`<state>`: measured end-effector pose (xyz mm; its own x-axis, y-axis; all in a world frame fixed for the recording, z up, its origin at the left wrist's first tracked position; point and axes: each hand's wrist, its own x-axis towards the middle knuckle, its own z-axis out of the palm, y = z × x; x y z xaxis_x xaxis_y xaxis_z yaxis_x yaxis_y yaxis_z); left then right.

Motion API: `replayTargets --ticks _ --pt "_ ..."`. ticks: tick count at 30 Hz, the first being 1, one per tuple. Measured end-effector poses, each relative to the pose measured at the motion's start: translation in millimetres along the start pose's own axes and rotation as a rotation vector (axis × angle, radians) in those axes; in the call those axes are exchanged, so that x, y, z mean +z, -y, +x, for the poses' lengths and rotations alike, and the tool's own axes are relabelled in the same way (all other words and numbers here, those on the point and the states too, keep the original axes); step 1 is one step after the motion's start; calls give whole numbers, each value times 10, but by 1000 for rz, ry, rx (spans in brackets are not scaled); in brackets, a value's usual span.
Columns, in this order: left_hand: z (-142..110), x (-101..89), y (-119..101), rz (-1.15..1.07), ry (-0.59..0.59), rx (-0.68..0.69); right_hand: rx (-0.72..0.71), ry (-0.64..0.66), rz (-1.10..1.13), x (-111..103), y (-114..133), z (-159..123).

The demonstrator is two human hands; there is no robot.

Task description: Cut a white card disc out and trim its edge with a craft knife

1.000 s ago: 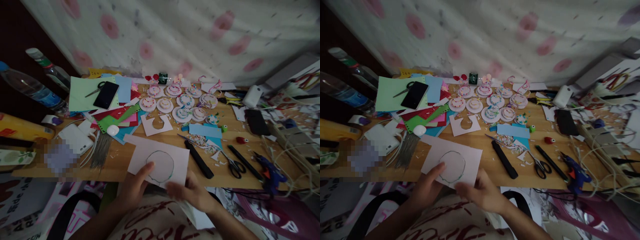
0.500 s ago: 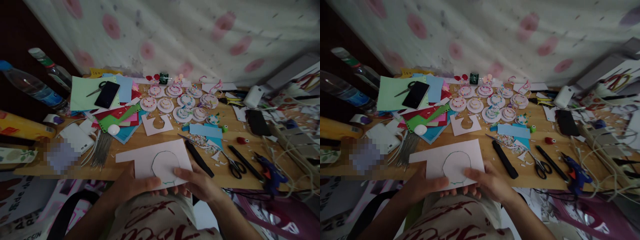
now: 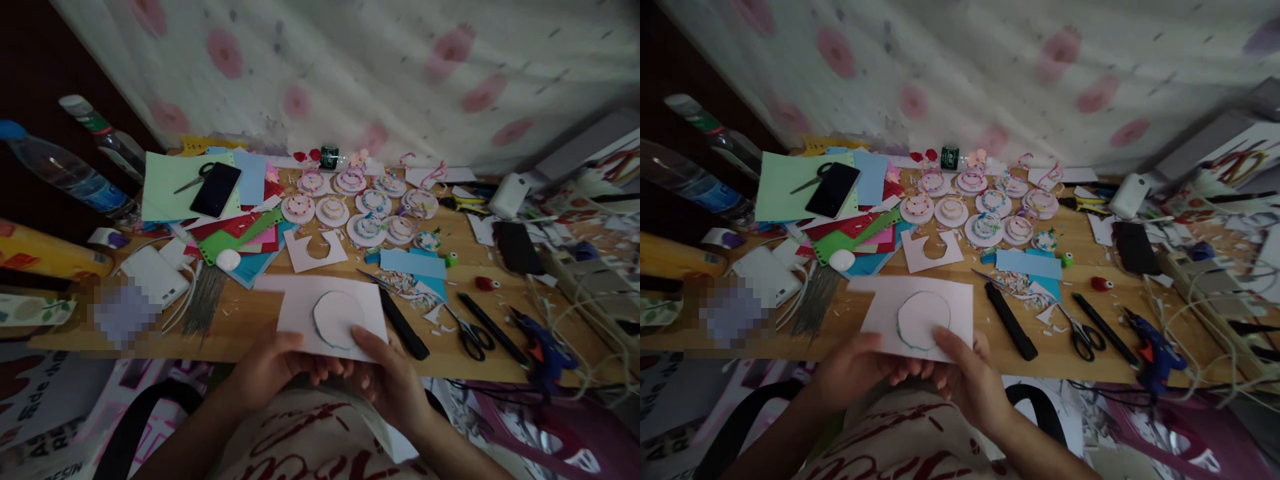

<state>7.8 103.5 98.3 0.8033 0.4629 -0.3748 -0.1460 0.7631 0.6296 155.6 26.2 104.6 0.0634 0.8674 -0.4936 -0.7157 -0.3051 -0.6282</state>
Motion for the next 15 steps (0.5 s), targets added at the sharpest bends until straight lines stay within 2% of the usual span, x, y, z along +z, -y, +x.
replayTargets --ticks 2,3,6,7,10,12,15 --pt "33 16 4 11 6 79 -91 -118 -15 44 -56 -15" --pt "38 30 -3 59 -39 112 -117 -154 -37 54 -75 -21" --pt "3 85 -61 200 -245 148 -153 -122 -101 16 -64 -27" --pt "-19 99 -89 218 -280 145 -170 -98 -113 -13 -39 -26" --pt "-74 105 -153 241 -235 95 -172 -126 -163 -96 48 -28" --pt "-77 78 -151 249 -203 61 -117 -168 -160 -117 75 -30" --pt "-41 19 -78 276 -158 72 -57 -201 -25 -80 52 -25"
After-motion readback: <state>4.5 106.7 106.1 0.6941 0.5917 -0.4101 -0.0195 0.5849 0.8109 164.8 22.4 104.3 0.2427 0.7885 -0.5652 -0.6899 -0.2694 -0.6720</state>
